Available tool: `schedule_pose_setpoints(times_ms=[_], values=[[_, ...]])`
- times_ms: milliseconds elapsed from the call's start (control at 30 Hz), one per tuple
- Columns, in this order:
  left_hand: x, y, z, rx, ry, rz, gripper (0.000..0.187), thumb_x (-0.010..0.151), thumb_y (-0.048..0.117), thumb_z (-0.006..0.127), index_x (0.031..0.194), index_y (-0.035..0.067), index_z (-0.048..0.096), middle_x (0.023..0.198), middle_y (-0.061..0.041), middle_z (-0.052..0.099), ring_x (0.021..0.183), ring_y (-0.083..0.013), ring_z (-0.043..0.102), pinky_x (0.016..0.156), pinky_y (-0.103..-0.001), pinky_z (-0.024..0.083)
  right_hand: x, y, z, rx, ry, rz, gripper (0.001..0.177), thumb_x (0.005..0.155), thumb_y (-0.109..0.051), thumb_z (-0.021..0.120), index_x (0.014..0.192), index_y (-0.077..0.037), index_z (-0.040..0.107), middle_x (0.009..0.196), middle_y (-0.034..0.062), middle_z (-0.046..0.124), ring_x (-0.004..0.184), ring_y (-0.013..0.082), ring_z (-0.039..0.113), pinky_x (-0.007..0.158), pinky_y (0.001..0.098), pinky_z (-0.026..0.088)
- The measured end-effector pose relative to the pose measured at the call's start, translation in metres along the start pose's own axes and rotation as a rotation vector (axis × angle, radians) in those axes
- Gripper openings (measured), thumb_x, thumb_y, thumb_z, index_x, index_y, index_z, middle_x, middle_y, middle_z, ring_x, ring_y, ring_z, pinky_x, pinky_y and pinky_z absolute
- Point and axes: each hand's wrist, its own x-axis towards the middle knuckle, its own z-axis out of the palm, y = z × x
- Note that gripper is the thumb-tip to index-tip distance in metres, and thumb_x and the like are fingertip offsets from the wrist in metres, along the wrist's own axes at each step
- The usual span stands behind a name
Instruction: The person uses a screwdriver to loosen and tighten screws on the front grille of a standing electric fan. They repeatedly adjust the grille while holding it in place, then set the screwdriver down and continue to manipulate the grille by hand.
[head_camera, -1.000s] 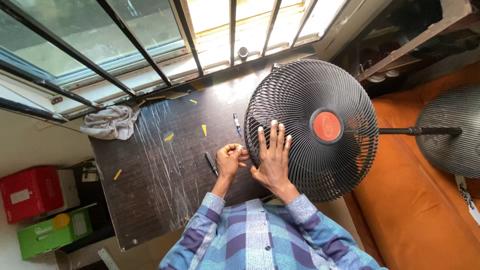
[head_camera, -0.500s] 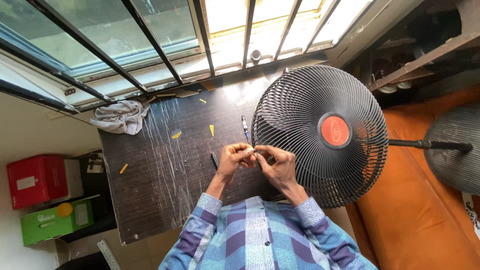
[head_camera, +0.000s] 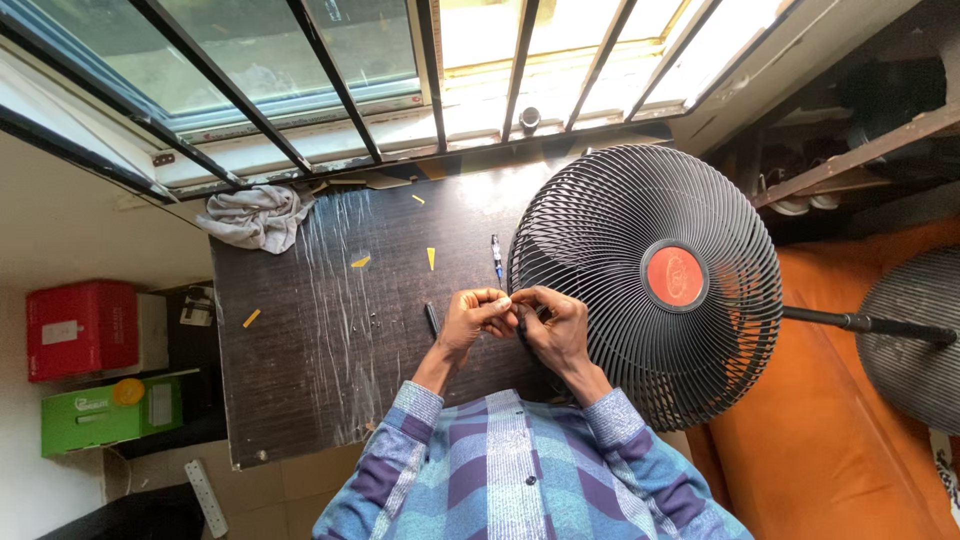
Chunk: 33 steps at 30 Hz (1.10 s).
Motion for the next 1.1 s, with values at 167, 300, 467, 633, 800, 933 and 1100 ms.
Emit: schedule_pose_setpoints(times_ms=[167, 300, 467, 633, 800, 933, 1100], values=[[-0.003, 0.006, 0.006, -0.012, -0.006, 0.029, 0.021, 0.098, 0.018, 0.064, 0.098, 0.0, 0.075, 0.079, -0.01, 0.077, 0.065, -0.0131, 0.072, 0.061, -0.025, 0.059, 0.001, 0.011, -0.002, 0.069, -0.037, -0.002, 0.016, 0.087, 0.001, 0.065, 0.094, -0.003, 0.078, 0.081, 0.0074, 0.079, 0.069, 0.0121, 0.075, 0.059, 0.0248, 0.061], [-0.007, 0.006, 0.011, 0.023, 0.023, 0.046, 0.022, 0.098, 0.018, 0.064, 0.098, -0.001, 0.075, 0.079, -0.01, 0.077, 0.065, -0.0139, 0.073, 0.061, -0.026, 0.06, 0.001, 0.016, -0.004, 0.076, -0.073, 0.029, 0.015, 0.087, 0.001, 0.066, 0.095, -0.003, 0.078, 0.08, 0.0072, 0.078, 0.068, 0.0119, 0.074, 0.058, 0.0249, 0.059], [-0.009, 0.01, 0.011, 0.036, 0.04, 0.045, 0.021, 0.096, 0.015, 0.066, 0.096, -0.003, 0.076, 0.077, -0.011, 0.077, 0.064, -0.0153, 0.074, 0.06, -0.026, 0.059, 0.002, 0.017, -0.004, 0.088, -0.112, 0.071, 0.012, 0.087, -0.001, 0.068, 0.094, -0.004, 0.079, 0.079, 0.0066, 0.079, 0.066, 0.0118, 0.073, 0.055, 0.0247, 0.057], [-0.01, 0.01, 0.011, 0.047, 0.06, 0.035, 0.021, 0.095, 0.015, 0.066, 0.096, -0.004, 0.077, 0.076, -0.012, 0.076, 0.063, -0.0151, 0.073, 0.059, -0.026, 0.06, 0.003, 0.015, -0.004, 0.112, -0.122, 0.049, 0.015, 0.087, 0.0, 0.067, 0.095, -0.004, 0.079, 0.082, 0.0072, 0.079, 0.07, 0.0123, 0.075, 0.059, 0.0251, 0.06], [-0.007, 0.007, 0.007, 0.042, 0.086, 0.024, 0.02, 0.095, 0.013, 0.066, 0.094, -0.004, 0.076, 0.075, -0.012, 0.076, 0.062, -0.0157, 0.073, 0.058, -0.028, 0.061, 0.003, 0.011, -0.001, 0.034, -0.089, 0.002, 0.016, 0.085, 0.0, 0.066, 0.094, -0.003, 0.079, 0.084, 0.0082, 0.079, 0.072, 0.014, 0.076, 0.061, 0.0263, 0.061], [-0.005, 0.005, 0.006, 0.058, 0.12, 0.011, 0.02, 0.095, 0.012, 0.064, 0.091, -0.004, 0.076, 0.073, -0.012, 0.075, 0.059, -0.0162, 0.072, 0.056, -0.028, 0.06, 0.004, 0.009, 0.003, -0.053, -0.073, -0.044, 0.012, 0.086, -0.003, 0.07, 0.093, -0.004, 0.08, 0.084, 0.0087, 0.079, 0.068, 0.0145, 0.075, 0.059, 0.0264, 0.061], [0.0, 0.002, 0.003, 0.076, 0.139, 0.007, 0.022, 0.095, 0.013, 0.061, 0.088, -0.002, 0.074, 0.072, -0.012, 0.075, 0.059, -0.0158, 0.072, 0.055, -0.028, 0.061, 0.001, 0.005, 0.003, -0.071, -0.048, 0.047, 0.014, 0.084, -0.007, 0.074, 0.097, -0.005, 0.079, 0.081, 0.0081, 0.079, 0.064, 0.0146, 0.074, 0.052, 0.0282, 0.058]])
